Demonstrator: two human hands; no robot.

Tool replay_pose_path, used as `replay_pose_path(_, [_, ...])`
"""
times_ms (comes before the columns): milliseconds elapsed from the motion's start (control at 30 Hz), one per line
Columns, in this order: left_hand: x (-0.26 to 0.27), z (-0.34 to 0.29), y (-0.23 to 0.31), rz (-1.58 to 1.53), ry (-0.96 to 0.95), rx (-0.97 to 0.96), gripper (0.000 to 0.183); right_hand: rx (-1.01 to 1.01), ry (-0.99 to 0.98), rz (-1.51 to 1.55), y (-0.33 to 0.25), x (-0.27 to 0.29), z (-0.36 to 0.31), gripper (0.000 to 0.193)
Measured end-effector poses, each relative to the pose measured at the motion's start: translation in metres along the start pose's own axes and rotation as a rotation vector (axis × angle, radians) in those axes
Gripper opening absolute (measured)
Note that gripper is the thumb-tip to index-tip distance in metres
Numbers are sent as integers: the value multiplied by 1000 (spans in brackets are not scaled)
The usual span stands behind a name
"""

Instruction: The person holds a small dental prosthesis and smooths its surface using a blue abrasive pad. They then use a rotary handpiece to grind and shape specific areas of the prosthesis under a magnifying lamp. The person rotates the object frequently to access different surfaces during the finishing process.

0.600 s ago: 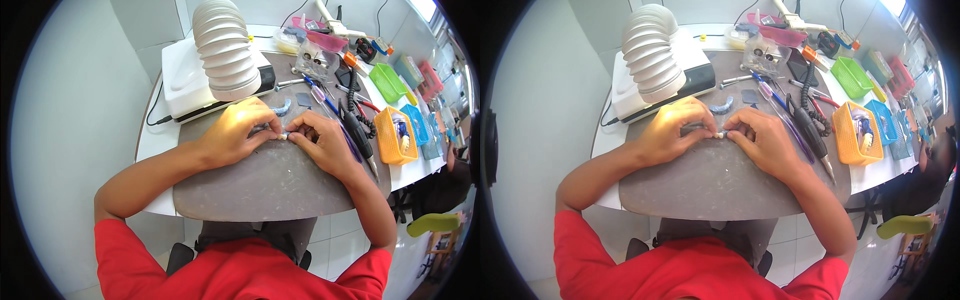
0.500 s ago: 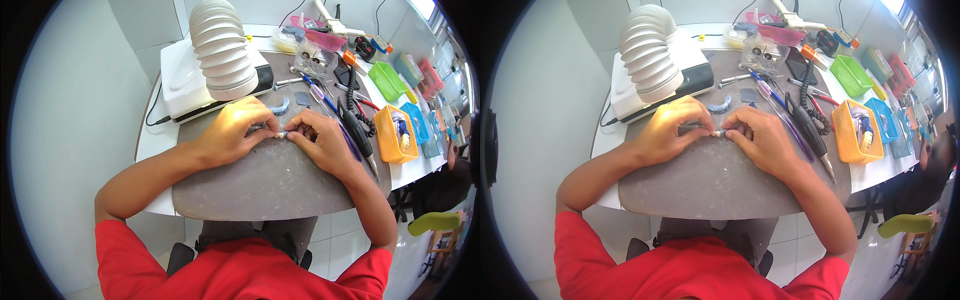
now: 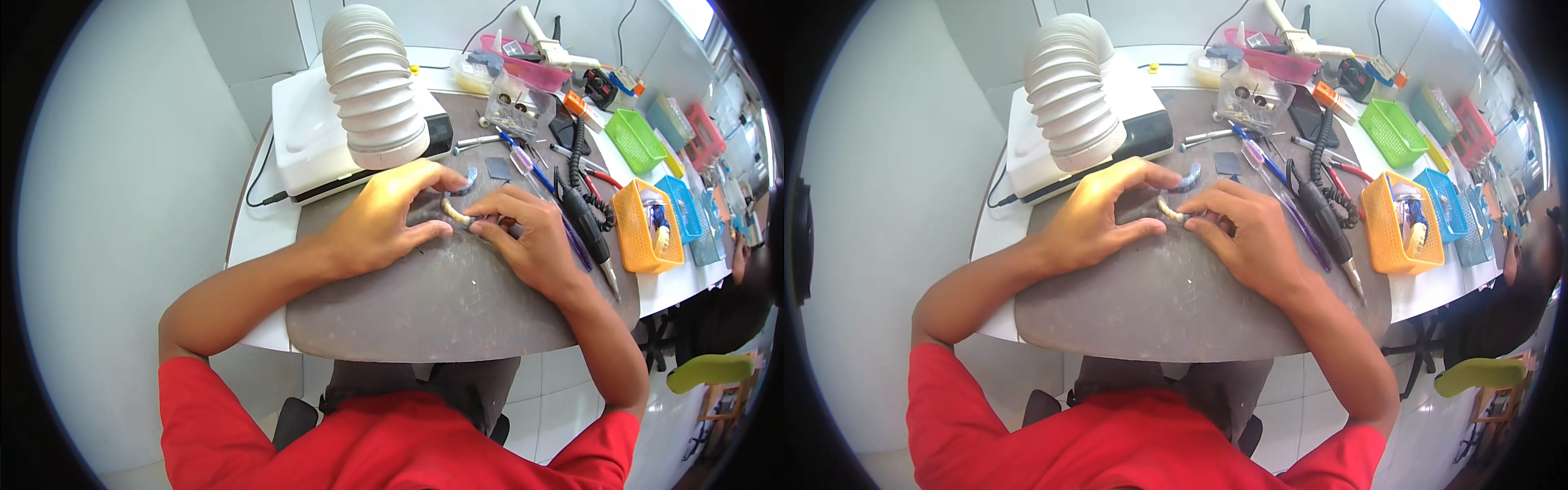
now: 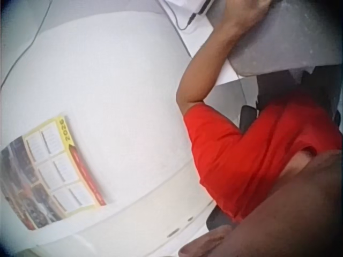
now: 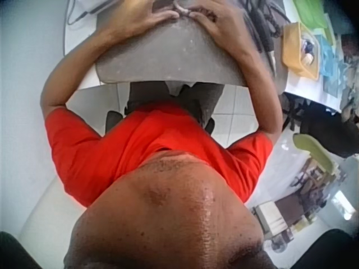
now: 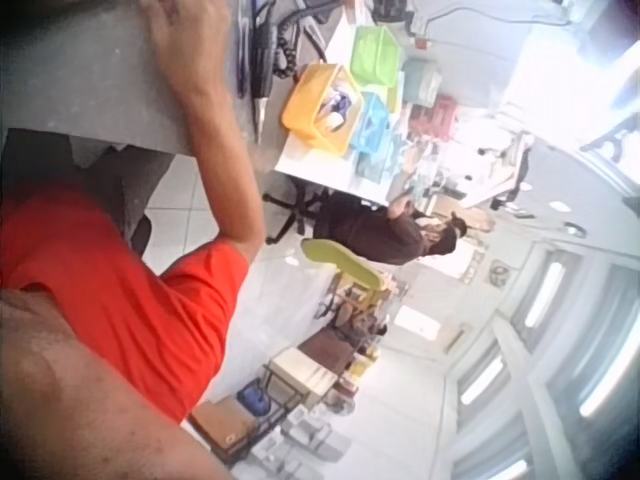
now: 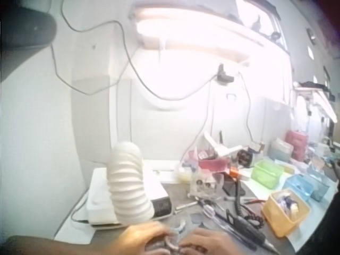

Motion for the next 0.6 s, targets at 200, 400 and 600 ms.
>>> replay_pose_path(200, [-10,-7,-5,-948,-94,492,41,-189,127,401,3,-2,-5,18])
replay_pose_path(400, [-13,-8,-5,-987,2,457,36,-102,202,334,-10,-5,-2,26])
replay_pose_path(600, [-13,-8,-8,-853,49,421,38,-24,248,315,-9,-10,-2,33])
Point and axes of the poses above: each hand's wrist, its own z-axis towards the middle knuckle, its own x-axis out of the back of the hand, y = z × x, the point moved 3 cm from there along z, towards the middle knuckle, and after that the axes turned 5 degrees about x, right-handed, at the moved point
